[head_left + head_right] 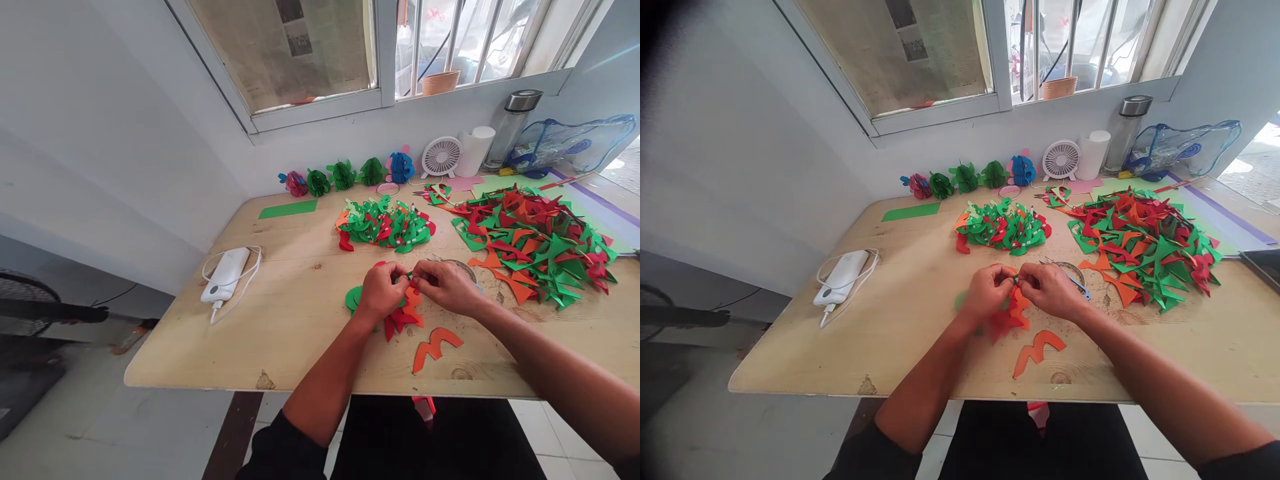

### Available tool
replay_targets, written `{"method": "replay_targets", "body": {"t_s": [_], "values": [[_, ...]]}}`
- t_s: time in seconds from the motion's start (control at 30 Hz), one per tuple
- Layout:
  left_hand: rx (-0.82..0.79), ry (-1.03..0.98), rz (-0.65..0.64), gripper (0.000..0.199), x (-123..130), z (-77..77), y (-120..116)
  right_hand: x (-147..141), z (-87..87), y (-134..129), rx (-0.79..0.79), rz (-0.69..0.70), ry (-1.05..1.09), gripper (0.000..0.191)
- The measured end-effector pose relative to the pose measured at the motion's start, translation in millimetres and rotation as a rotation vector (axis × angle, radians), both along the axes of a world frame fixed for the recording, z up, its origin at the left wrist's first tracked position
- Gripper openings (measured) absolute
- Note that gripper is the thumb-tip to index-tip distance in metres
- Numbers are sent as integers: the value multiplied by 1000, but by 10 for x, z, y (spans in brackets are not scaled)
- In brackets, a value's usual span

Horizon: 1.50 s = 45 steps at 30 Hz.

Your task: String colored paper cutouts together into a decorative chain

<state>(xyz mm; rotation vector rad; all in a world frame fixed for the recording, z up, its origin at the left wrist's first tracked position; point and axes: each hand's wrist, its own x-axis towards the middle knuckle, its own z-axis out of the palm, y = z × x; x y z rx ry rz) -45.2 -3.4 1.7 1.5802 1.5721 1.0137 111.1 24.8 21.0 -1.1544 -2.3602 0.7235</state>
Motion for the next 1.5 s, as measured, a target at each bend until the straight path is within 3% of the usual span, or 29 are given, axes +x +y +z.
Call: {"method": "replay_targets", "body": {"t_s": [0.27,0.97,1.5], "values": [[-65,-184,12,12,-7,1,29,4,-11,-1,-27,-5,48,15],[6,9,-38,15,-28,0,11,-2,-26,-5,73,-25,-64,12],[11,32,-53,15,-18,-1,7,-11,-19,-20,71,-49,-90,12]]}}
